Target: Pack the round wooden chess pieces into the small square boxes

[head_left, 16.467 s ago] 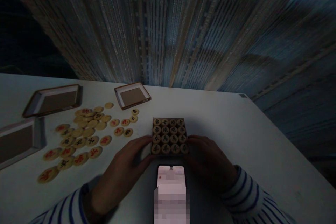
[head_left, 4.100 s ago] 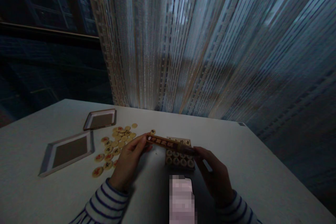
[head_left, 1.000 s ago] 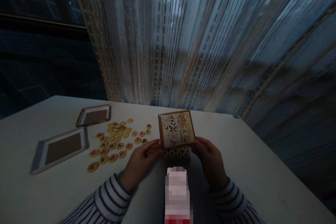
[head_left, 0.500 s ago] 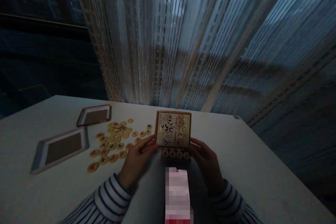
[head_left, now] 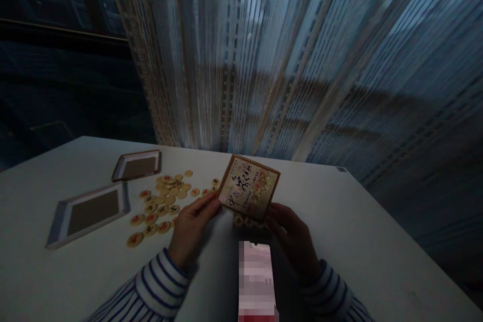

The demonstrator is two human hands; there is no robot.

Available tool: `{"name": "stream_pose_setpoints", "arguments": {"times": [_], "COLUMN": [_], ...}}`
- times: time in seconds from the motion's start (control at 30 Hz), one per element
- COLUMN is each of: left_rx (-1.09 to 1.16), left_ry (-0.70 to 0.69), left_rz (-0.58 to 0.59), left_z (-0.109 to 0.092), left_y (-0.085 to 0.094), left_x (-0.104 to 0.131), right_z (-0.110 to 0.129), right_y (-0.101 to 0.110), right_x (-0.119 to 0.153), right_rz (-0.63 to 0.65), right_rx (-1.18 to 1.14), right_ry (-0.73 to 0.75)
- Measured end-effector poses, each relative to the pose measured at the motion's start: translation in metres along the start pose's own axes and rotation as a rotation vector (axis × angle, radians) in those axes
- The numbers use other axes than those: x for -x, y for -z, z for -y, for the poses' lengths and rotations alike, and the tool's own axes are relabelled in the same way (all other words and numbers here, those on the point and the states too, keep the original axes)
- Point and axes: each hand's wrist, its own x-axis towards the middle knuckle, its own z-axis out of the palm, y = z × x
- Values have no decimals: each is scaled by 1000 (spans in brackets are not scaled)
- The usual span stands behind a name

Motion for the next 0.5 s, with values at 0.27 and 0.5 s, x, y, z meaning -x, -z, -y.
{"name": "stream_pose_setpoints", "arguments": {"times": [0.27,0.5], "left_rx": [-110,-165], "left_ry": [-26,-31], "left_rz": [11,4], "left_z": [0,-9], "left_y": [5,5], "left_x": [-3,-1], "right_z": [-5,-2], "right_y": [20,25], "right_x": [-12,-14], "right_rz": [-170,-109], "right_rx": [-84,34], "right_ry": [-83,-83]}}
